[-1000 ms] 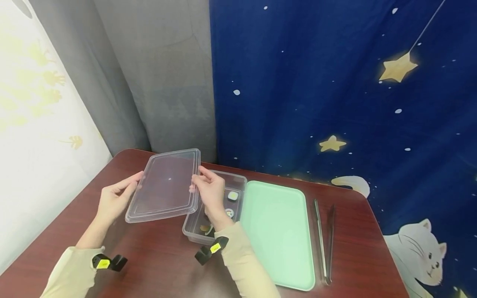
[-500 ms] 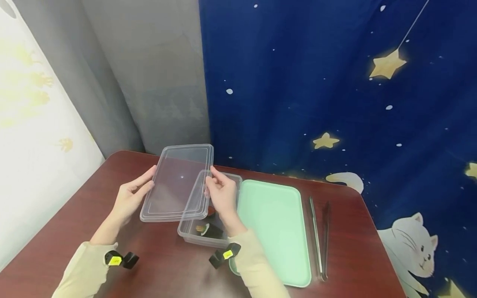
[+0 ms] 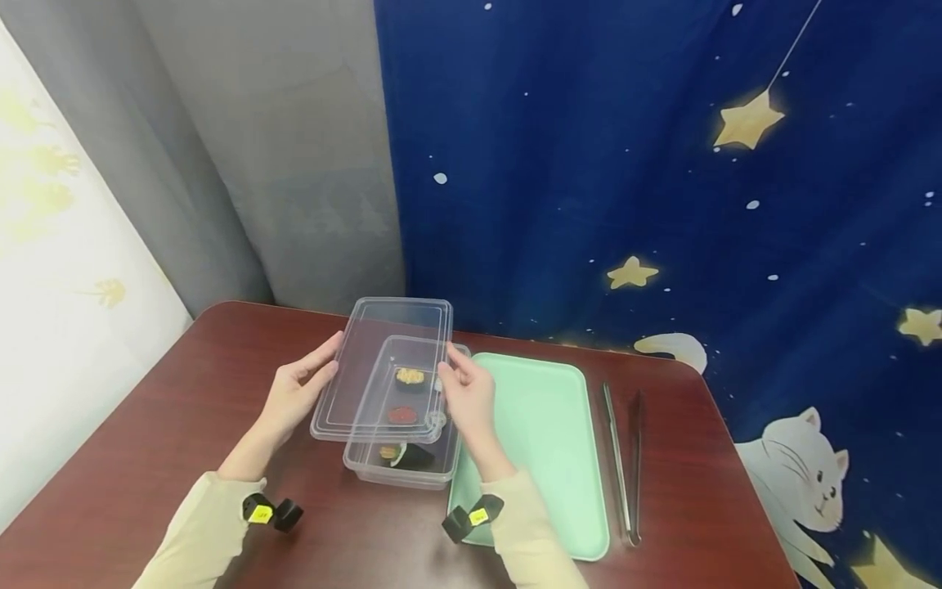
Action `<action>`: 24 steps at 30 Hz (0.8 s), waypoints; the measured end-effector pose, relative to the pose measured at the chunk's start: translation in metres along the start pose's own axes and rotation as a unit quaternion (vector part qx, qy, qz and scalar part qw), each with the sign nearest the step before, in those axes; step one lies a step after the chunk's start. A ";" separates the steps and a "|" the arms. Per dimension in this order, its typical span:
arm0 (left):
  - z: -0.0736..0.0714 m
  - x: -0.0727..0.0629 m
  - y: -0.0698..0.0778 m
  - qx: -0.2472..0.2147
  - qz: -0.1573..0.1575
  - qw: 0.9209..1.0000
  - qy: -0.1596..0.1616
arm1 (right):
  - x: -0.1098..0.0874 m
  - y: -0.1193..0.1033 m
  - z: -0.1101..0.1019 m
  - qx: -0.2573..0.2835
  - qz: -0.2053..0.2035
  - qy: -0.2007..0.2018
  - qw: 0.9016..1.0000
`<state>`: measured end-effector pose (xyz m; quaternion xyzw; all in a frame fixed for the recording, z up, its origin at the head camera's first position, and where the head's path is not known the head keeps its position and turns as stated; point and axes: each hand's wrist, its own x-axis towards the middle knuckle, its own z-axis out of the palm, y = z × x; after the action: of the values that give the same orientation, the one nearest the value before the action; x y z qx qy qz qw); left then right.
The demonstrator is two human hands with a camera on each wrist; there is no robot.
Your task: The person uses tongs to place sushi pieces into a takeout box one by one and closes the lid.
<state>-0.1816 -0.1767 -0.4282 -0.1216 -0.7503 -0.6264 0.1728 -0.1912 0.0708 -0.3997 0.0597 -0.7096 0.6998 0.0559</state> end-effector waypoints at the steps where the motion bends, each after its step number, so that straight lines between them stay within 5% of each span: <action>1: 0.003 0.000 -0.002 0.003 0.002 1.000 0.000 | -0.001 0.002 -0.003 -0.001 0.006 0.001 1.000; 11: 0.022 -0.006 -0.015 0.048 -0.018 0.998 -0.035 | -0.005 0.030 -0.020 -0.035 0.032 0.012 0.999; 15: 0.026 -0.010 -0.007 0.063 -0.013 0.997 -0.037 | -0.007 0.036 -0.023 -0.051 0.047 0.007 0.998; 24: 0.033 -0.014 0.002 0.083 -0.028 0.995 -0.049 | -0.019 0.020 -0.020 -0.098 0.030 0.010 0.995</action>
<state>-0.1716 -0.1436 -0.4374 -0.1164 -0.8103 -0.5598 0.1283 -0.1759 0.0915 -0.4219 0.0255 -0.7757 0.6288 0.0471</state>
